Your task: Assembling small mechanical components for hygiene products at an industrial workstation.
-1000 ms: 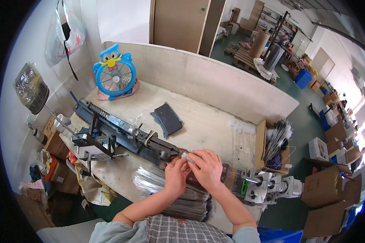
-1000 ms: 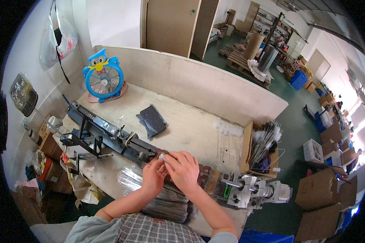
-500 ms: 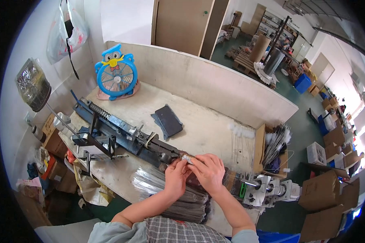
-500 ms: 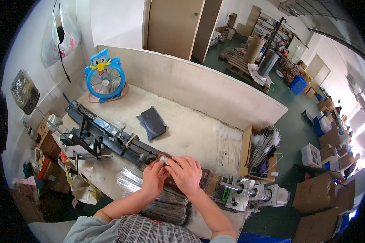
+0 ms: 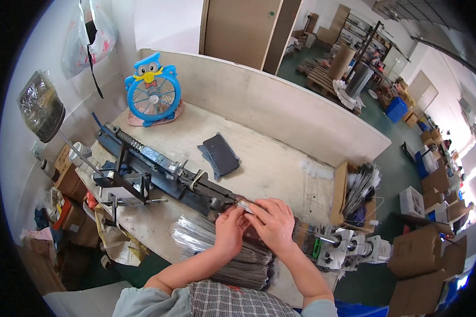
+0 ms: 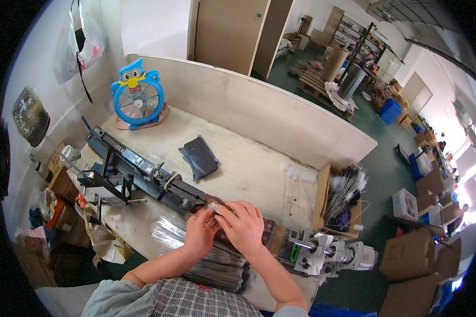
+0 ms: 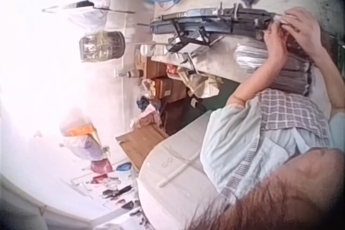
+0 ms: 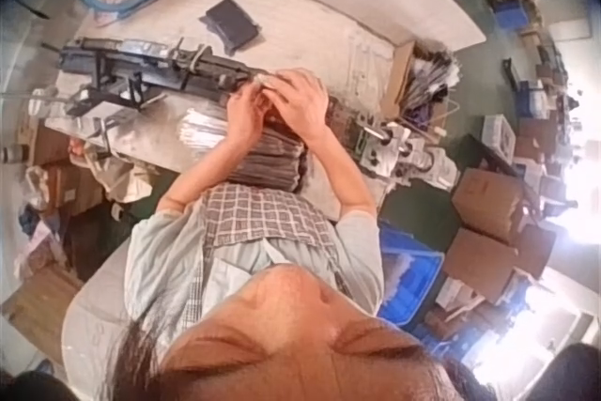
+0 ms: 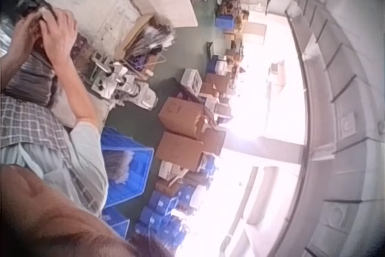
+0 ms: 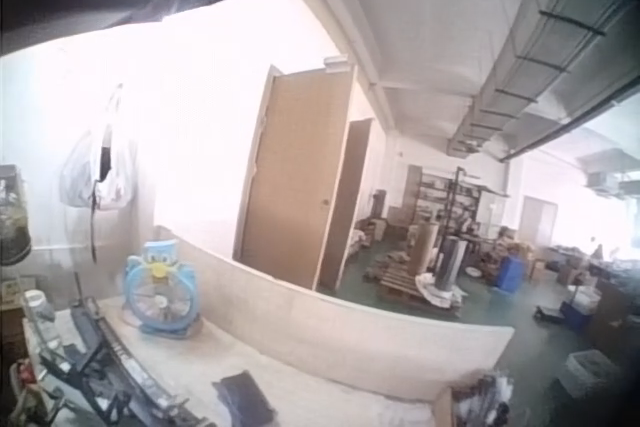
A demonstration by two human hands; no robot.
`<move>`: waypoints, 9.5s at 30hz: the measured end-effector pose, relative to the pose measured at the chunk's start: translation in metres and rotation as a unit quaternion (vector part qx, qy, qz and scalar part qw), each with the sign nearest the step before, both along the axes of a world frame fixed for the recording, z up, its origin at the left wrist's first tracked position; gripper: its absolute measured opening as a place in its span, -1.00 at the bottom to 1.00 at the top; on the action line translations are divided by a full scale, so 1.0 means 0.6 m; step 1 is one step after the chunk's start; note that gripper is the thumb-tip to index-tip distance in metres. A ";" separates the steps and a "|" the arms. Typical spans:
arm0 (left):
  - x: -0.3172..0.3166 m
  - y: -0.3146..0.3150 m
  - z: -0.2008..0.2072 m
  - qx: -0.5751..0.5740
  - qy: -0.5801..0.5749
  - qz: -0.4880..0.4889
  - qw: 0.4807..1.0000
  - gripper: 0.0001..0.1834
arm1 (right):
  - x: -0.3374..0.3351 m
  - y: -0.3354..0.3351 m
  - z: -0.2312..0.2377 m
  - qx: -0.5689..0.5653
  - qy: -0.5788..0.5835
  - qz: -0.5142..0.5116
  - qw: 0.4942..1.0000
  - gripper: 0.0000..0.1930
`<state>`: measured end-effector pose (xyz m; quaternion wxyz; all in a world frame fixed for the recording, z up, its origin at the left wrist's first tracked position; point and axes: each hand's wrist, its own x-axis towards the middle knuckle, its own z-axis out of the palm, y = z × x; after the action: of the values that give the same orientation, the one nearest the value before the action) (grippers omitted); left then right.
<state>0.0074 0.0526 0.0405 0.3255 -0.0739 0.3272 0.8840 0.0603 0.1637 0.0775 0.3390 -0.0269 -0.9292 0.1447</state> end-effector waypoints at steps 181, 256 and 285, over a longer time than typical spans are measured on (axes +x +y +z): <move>-0.006 -0.056 -0.007 -0.123 0.129 -0.185 0.966 -0.80 | 0.041 0.066 0.030 -0.219 -0.143 -0.030 0.965 -0.83; -0.008 -0.003 -0.014 0.003 -0.021 -0.015 1.000 -0.74 | -0.009 -0.005 -0.007 -0.042 -0.014 -0.025 0.999 -0.66; -0.006 -0.004 0.001 0.024 -0.026 -0.013 0.999 -0.58 | 0.011 0.003 0.018 0.000 -0.023 -0.070 0.997 -0.72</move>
<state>0.0040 0.0500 0.0408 0.3475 -0.0848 0.2980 0.8850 0.0667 0.1652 0.0885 0.3267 -0.0950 -0.9326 0.1204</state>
